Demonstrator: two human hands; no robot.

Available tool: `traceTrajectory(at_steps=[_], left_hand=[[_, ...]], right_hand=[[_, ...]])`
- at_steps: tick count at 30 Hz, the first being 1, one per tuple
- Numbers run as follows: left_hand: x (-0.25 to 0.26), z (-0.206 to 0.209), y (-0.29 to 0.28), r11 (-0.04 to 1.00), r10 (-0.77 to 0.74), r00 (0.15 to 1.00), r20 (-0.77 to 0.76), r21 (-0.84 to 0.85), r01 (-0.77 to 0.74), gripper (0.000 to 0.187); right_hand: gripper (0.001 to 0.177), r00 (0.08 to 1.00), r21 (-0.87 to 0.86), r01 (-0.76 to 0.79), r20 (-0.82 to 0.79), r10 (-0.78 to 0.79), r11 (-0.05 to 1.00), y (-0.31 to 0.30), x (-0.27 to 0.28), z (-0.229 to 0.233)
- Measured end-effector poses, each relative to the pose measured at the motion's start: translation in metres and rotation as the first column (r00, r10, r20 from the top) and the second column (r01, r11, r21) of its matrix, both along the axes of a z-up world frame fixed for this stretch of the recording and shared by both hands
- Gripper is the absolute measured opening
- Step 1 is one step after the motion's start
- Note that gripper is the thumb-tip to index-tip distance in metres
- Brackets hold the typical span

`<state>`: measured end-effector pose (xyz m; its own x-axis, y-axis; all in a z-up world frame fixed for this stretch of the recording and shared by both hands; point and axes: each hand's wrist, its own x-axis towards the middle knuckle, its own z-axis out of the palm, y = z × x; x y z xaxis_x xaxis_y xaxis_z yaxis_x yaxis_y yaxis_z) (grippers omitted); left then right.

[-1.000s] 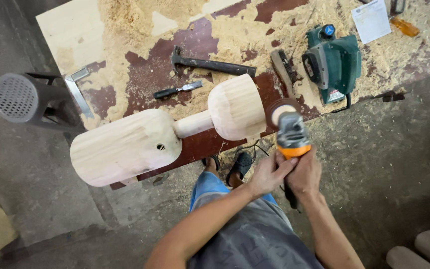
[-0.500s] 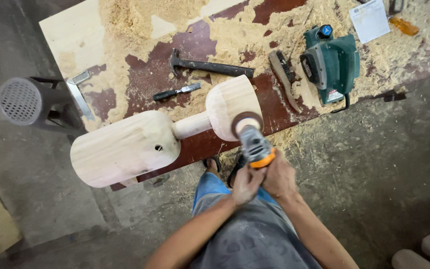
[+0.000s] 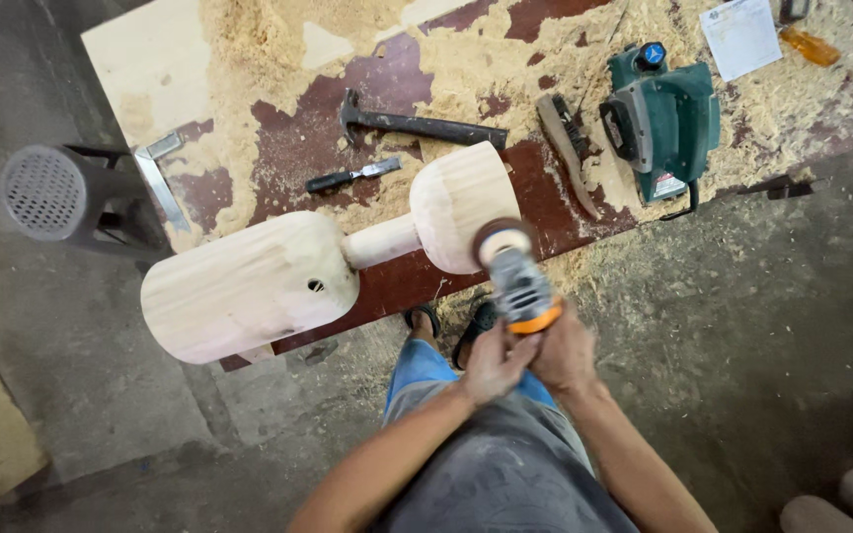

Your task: The person uses an angle grinder with a sanding disc to smooth the surface of a wooden object on a workbench. The person moves the tool along the curved and flat surfaces of the object, generating sawdust.

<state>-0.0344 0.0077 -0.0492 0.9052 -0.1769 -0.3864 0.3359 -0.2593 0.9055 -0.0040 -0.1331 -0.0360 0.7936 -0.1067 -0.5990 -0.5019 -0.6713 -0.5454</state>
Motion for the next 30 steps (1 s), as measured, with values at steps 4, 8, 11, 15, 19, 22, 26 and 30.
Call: traceTrajectory(at_steps=[4,8,11,15,19,22,26,30], left_hand=[[-0.025,-0.019,0.019,0.992,0.116,0.993,0.013,-0.05,-0.115,0.035],[-0.023,-0.032,0.018,0.981,0.095,0.995,0.04,-0.175,-0.087,0.035],[-0.004,-0.032,0.003,0.998,-0.008,0.998,0.06,-0.059,0.012,0.043],[0.026,-0.022,-0.024,0.981,-0.185,0.978,-0.093,0.033,0.189,0.052],[0.031,-0.009,-0.028,0.975,-0.219,0.974,0.055,0.053,0.216,0.056],[0.016,-0.01,-0.011,0.984,-0.17,0.985,0.04,0.051,0.168,0.059],[-0.025,-0.024,0.025,0.999,-0.045,0.994,0.103,0.033,0.042,0.043],[-0.039,-0.043,0.04,0.991,-0.023,0.998,0.057,0.13,0.015,0.032]], right_hand=[[0.091,0.955,-0.031,-0.272,0.118,0.273,0.962,0.019,-0.005,-0.017],[0.079,0.909,-0.022,-0.234,0.35,0.227,0.972,0.012,-0.011,-0.028],[0.076,0.985,0.012,-0.056,0.163,0.053,0.998,-0.004,-0.008,-0.03],[0.082,0.982,-0.119,0.117,0.164,-0.096,0.986,-0.026,-0.005,-0.026],[0.069,0.923,-0.021,0.174,0.353,-0.155,0.985,-0.032,-0.013,-0.029],[0.07,0.949,0.075,0.126,0.281,-0.142,0.989,-0.019,-0.02,-0.037],[0.068,0.975,-0.041,-0.157,0.15,0.162,0.987,0.013,-0.022,-0.048],[0.075,0.745,0.011,-0.302,0.626,0.229,0.953,0.028,-0.024,-0.041]])
